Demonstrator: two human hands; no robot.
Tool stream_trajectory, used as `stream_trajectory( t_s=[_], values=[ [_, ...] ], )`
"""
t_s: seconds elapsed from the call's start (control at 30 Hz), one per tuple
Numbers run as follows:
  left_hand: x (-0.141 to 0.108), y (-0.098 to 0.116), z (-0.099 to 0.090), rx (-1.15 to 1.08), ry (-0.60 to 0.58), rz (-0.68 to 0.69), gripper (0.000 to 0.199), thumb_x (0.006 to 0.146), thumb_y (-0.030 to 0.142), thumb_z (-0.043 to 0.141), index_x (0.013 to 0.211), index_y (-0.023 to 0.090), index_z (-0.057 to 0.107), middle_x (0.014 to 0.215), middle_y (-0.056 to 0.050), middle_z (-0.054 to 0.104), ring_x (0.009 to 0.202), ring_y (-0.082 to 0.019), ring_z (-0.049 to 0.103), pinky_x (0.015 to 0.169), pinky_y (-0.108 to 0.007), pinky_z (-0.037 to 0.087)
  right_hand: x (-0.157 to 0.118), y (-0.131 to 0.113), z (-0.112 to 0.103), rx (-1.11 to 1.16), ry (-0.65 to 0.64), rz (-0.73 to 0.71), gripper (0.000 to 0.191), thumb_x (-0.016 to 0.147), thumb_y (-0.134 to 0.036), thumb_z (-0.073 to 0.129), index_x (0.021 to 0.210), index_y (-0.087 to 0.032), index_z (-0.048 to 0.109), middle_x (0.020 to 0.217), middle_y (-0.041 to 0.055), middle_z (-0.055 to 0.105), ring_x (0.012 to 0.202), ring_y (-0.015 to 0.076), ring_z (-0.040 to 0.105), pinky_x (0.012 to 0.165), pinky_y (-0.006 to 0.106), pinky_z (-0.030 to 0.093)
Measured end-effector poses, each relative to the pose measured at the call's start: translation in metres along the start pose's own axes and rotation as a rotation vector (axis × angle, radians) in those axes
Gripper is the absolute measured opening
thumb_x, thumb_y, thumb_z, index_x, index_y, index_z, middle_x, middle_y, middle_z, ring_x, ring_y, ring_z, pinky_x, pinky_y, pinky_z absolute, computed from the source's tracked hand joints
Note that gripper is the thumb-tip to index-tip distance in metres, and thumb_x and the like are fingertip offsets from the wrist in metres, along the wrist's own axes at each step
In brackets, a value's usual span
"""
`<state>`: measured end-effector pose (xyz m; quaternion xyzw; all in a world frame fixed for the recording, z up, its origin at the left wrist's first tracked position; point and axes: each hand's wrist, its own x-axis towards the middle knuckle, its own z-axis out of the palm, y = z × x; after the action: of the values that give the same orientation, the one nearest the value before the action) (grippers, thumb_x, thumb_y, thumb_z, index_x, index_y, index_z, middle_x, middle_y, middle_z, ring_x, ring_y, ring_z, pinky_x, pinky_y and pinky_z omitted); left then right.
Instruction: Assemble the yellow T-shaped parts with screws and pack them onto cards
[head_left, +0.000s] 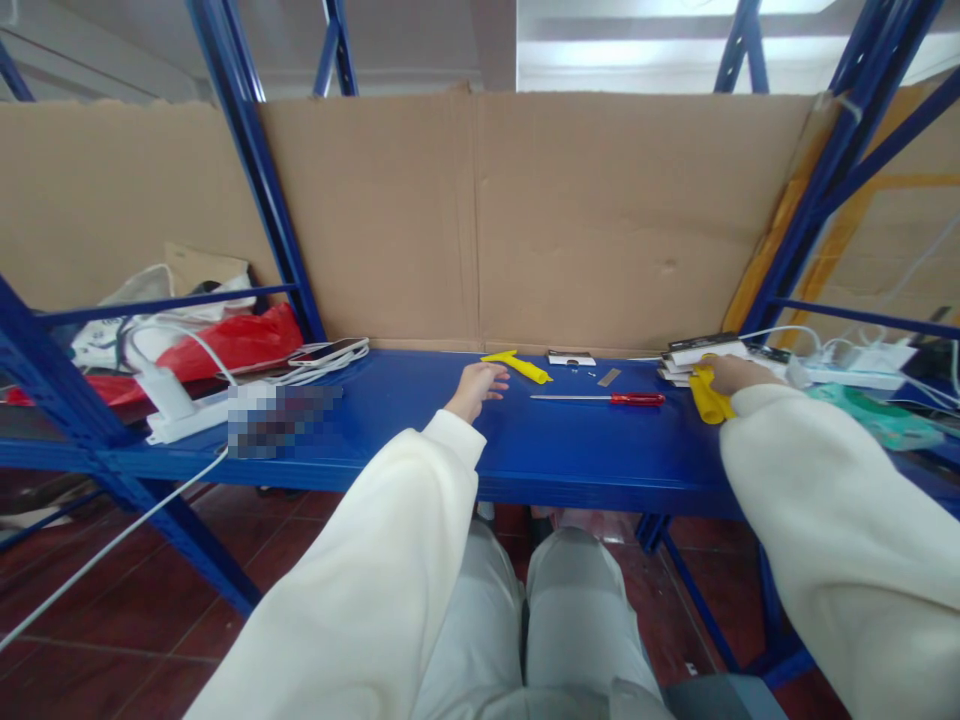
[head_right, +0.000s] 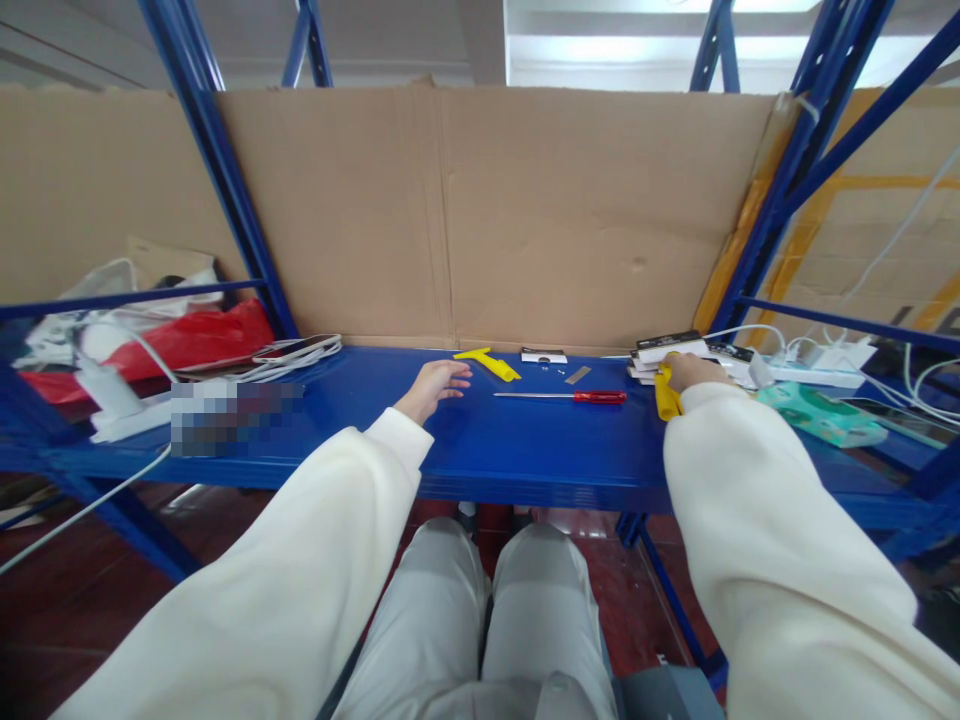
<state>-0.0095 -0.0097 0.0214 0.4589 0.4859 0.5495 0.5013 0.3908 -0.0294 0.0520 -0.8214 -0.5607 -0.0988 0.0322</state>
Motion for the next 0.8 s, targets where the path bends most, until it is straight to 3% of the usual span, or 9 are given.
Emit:
stream_trajectory(
  t_s=[0.1, 0.33, 0.5, 0.67, 0.8],
  values=[
    [0.000, 0.001, 0.000, -0.002, -0.009, -0.008, 0.014, 0.077, 0.007, 0.067, 0.067, 0.016, 0.065, 0.068, -0.005, 0.069, 0.054, -0.012, 0.061, 0.052, -0.021, 0.046, -0.013, -0.008, -0.006, -0.010, -0.031, 0.018, 0.056, 0.087, -0.005, 0.044, 0.140, -0.015, 0.059, 0.138, 0.0286, 0.057, 0.117, 0.0348, 0.064, 0.084, 0.042, 0.050],
    [0.003, -0.002, 0.000, 0.017, 0.002, 0.002, 0.008, 0.072, 0.011, 0.072, 0.071, 0.016, 0.067, 0.067, -0.005, 0.070, 0.055, -0.013, 0.063, 0.052, -0.021, 0.048, -0.012, -0.002, 0.002, 0.028, 0.065, 0.011, 0.046, 0.087, -0.011, 0.045, 0.128, -0.011, 0.065, 0.128, 0.0328, 0.058, 0.110, 0.0387, 0.063, 0.082, 0.049, 0.049],
    [0.001, -0.001, 0.002, 0.033, 0.023, 0.005, 0.009, 0.074, 0.009, 0.069, 0.068, 0.016, 0.066, 0.068, -0.006, 0.070, 0.053, -0.012, 0.062, 0.051, -0.021, 0.047, -0.003, -0.001, 0.010, 0.095, 0.036, 0.051, 0.047, 0.088, -0.013, 0.043, 0.130, -0.010, 0.063, 0.132, 0.0336, 0.056, 0.117, 0.0432, 0.059, 0.087, 0.053, 0.048],
    [0.001, 0.000, 0.001, 0.024, 0.017, 0.007, 0.014, 0.075, 0.006, 0.066, 0.066, 0.016, 0.064, 0.067, -0.005, 0.069, 0.052, -0.012, 0.061, 0.051, -0.022, 0.046, 0.000, -0.009, 0.012, 0.155, 0.045, 0.112, 0.042, 0.090, -0.017, 0.044, 0.127, -0.012, 0.063, 0.138, 0.0338, 0.053, 0.135, 0.0480, 0.044, 0.099, 0.070, 0.038],
    [0.000, 0.001, 0.000, 0.006, 0.027, 0.023, 0.014, 0.075, 0.005, 0.066, 0.065, 0.016, 0.063, 0.065, -0.005, 0.068, 0.052, -0.012, 0.060, 0.050, -0.021, 0.044, 0.004, -0.014, 0.018, 0.154, 0.069, 0.091, 0.038, 0.091, -0.021, 0.047, 0.125, -0.018, 0.063, 0.148, 0.0292, 0.045, 0.143, 0.0483, 0.032, 0.097, 0.078, 0.036]
  ],
)
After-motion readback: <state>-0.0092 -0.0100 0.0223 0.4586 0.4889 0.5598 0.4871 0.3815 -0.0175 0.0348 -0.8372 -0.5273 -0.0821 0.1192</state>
